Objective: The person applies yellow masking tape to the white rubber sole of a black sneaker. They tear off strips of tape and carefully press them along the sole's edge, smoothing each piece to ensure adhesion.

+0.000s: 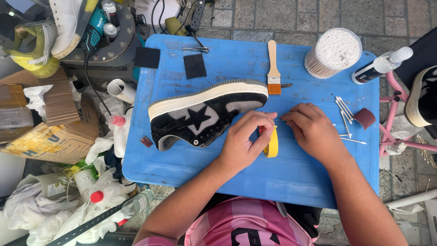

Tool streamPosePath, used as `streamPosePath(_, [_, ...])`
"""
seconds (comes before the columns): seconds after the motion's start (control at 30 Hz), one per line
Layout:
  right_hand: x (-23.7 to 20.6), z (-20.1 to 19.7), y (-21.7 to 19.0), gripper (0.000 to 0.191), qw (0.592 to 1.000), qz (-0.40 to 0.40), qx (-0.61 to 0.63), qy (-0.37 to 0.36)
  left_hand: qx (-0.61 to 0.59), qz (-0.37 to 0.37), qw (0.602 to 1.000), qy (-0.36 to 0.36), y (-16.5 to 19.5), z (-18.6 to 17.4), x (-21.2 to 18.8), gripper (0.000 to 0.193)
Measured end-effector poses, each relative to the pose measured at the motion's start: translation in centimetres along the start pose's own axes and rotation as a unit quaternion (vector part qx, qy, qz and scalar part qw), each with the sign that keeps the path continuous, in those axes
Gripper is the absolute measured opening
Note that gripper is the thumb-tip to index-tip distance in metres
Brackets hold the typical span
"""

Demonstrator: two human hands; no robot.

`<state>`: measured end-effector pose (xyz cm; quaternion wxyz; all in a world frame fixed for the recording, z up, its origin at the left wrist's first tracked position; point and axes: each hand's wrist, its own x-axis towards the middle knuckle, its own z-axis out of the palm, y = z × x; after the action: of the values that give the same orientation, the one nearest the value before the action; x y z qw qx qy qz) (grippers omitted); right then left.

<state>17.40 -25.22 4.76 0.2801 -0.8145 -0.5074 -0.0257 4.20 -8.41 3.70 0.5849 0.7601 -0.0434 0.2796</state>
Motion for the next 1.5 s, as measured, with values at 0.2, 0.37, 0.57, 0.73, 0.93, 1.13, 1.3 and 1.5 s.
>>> streamPosePath(0.2, [-1.8,0.0,1.4,0.015,0.971,0.071,0.216,0.074,0.028,0.024,0.999,0.017,0.4,0.0,0.0,0.012])
streamPosePath(0.37, [-3.5,1.7,1.1,0.027,0.831,0.116,0.544,0.019,0.000,0.027,0.999,0.038,0.4,0.3,0.1,0.019])
streamPosePath(0.57, [-4.1,3.6,-0.6,0.047,0.850,0.138,0.509,-0.002,0.022,0.002,0.998,0.051,0.1,0.3,0.1,0.019])
streamPosePath(0.73, [-3.6,3.9,-0.7,0.050,0.807,0.149,0.572,-0.012,0.076,0.046,0.996,0.019,0.5,-0.1,0.2,0.019])
streamPosePath(0.93, [-3.7,4.5,0.8,0.042,0.765,0.152,0.626,0.009,0.150,0.112,0.982,-0.005,0.5,-0.7,0.6,0.021])
streamPosePath(1.13, [-4.2,5.1,1.3,0.037,0.765,0.150,0.626,0.004,0.078,0.039,0.996,-0.019,0.2,-0.8,0.5,0.029])
streamPosePath(1.3, [-4.4,5.0,1.0,0.036,0.758,0.123,0.640,-0.004,0.069,0.026,0.997,-0.037,0.4,-1.5,0.6,0.038])
streamPosePath(1.5, [-3.9,4.4,1.6,0.027,0.830,0.078,0.548,0.064,0.057,0.008,0.997,-0.056,0.4,-1.6,0.6,0.047])
